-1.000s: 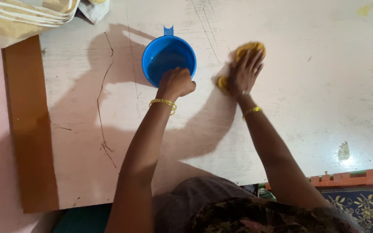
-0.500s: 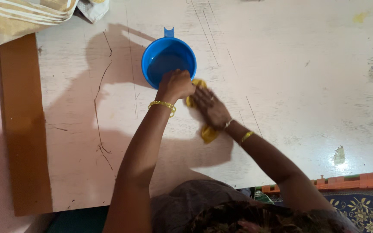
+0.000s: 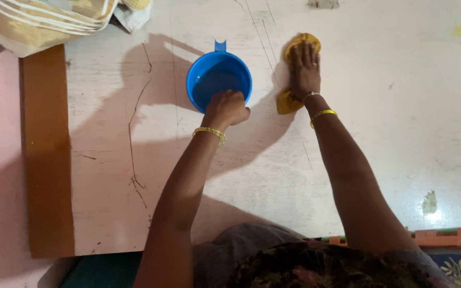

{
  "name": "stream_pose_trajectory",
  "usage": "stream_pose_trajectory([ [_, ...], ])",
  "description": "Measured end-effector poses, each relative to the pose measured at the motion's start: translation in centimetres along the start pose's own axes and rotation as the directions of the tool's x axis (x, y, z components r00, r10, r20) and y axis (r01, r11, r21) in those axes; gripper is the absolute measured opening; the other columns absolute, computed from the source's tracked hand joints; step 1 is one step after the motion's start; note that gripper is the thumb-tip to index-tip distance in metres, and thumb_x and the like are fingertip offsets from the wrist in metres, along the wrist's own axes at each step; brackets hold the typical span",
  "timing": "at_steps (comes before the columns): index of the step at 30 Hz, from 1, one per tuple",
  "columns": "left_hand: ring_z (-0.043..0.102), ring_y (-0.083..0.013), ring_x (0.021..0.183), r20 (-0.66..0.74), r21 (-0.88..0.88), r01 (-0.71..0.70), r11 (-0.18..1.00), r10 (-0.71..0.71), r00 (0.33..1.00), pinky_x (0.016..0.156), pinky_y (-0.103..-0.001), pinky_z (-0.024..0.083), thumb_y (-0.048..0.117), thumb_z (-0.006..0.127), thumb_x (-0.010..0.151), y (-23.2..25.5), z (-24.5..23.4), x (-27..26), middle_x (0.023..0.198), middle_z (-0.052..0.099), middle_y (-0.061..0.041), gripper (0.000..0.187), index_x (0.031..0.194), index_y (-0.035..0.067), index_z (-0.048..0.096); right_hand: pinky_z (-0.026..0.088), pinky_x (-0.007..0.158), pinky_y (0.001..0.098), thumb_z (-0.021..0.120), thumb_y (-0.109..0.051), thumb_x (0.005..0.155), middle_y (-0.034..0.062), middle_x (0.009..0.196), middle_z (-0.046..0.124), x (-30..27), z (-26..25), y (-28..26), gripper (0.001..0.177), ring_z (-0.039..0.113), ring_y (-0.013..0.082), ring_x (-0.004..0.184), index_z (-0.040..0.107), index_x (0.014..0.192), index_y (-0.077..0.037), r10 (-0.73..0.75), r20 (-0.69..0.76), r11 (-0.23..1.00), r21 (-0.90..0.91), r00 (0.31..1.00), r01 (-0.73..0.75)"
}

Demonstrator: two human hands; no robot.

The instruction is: The person wipes a white table surface using a yellow cloth and a blue bucket of water, repeatedly dipping and wringing the cloth to scrub different sections of the table.

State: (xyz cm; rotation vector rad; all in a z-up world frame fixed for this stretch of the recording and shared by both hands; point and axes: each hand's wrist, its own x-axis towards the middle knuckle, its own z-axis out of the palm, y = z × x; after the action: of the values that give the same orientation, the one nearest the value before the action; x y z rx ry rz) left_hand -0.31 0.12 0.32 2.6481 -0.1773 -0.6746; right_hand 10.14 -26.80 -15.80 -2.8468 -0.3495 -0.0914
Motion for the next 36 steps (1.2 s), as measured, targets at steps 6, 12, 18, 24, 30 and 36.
stream_pose_trajectory([
  [6,0.065,-0.0421,0.113,0.018,0.049,-0.03,0.998,0.029,0.999,0.099,-0.049,0.052,0.026,0.062,0.084,-0.3,0.5,0.2,0.12,0.068,-0.026,0.035,0.107,0.001,0.072,0.018,0.13,0.0522,0.058,-0.01,0.098,0.0198,0.167,0.032,-8.4,-1.6,-7.0,0.059,0.021,0.0384,0.159,0.045,0.155,-0.002,-0.418,-0.048,0.902,0.096,0.907,0.421],
  [12,0.067,-0.0411,0.114,-0.015,0.067,-0.032,0.997,0.034,0.999,0.101,-0.048,0.053,0.024,0.06,0.085,-0.1,0.7,-0.2,0.12,0.07,-0.025,0.034,0.108,0.004,0.074,0.023,0.128,0.0506,0.056,-0.014,0.096,0.0199,0.165,0.033,-20.6,-3.6,-16.3,0.062,0.026,0.0358,0.156,0.042,0.155,0.0,-0.57,0.081,0.809,0.231,0.818,0.541],
  [18,0.064,-0.0433,0.109,-0.045,0.073,-0.014,0.997,0.018,0.999,0.094,-0.049,0.051,0.026,0.063,0.08,-0.2,0.9,0.3,0.116,0.067,-0.027,0.036,0.106,0.003,0.072,0.016,0.128,0.0505,0.058,-0.023,0.096,0.0105,0.167,0.028,-24.7,-4.1,-10.2,0.066,0.022,0.0267,0.156,0.036,0.157,-0.013,-0.508,0.145,0.846,0.27,0.849,0.46],
  [24,0.066,-0.0418,0.111,-0.007,0.091,-0.012,0.996,0.013,1.0,0.098,-0.048,0.052,0.025,0.061,0.084,0.0,0.8,0.1,0.118,0.07,-0.026,0.034,0.105,0.001,0.074,0.006,0.122,0.0566,0.067,-0.041,0.088,0.0247,0.163,0.008,-23.8,-5.7,2.4,0.084,0.007,0.0409,0.151,0.025,0.158,-0.023,0.015,0.055,1.0,-0.012,0.998,-0.015],
  [30,0.066,-0.0418,0.11,-0.018,0.094,-0.012,0.996,0.014,1.0,0.097,-0.048,0.052,0.025,0.062,0.083,0.0,0.9,0.3,0.117,0.069,-0.027,0.036,0.106,0.0,0.073,0.009,0.134,0.0504,0.057,-0.025,0.111,0.0173,0.174,0.006,-22.6,-0.4,2.6,0.071,0.006,0.0317,0.165,0.017,0.169,-0.015,0.086,-0.064,0.911,-0.399,0.994,-0.104],
  [36,0.065,-0.0416,0.113,-0.014,0.074,0.021,0.997,-0.02,1.0,0.1,-0.048,0.051,0.027,0.061,0.085,0.1,1.1,0.3,0.119,0.069,-0.026,0.037,0.108,0.001,0.073,0.017,0.133,0.0462,0.051,-0.021,0.104,0.0159,0.169,0.028,-24.9,-0.1,-17.6,0.06,0.021,0.0286,0.159,0.035,0.161,-0.007,-0.453,0.122,0.891,0.076,0.883,0.447],
])
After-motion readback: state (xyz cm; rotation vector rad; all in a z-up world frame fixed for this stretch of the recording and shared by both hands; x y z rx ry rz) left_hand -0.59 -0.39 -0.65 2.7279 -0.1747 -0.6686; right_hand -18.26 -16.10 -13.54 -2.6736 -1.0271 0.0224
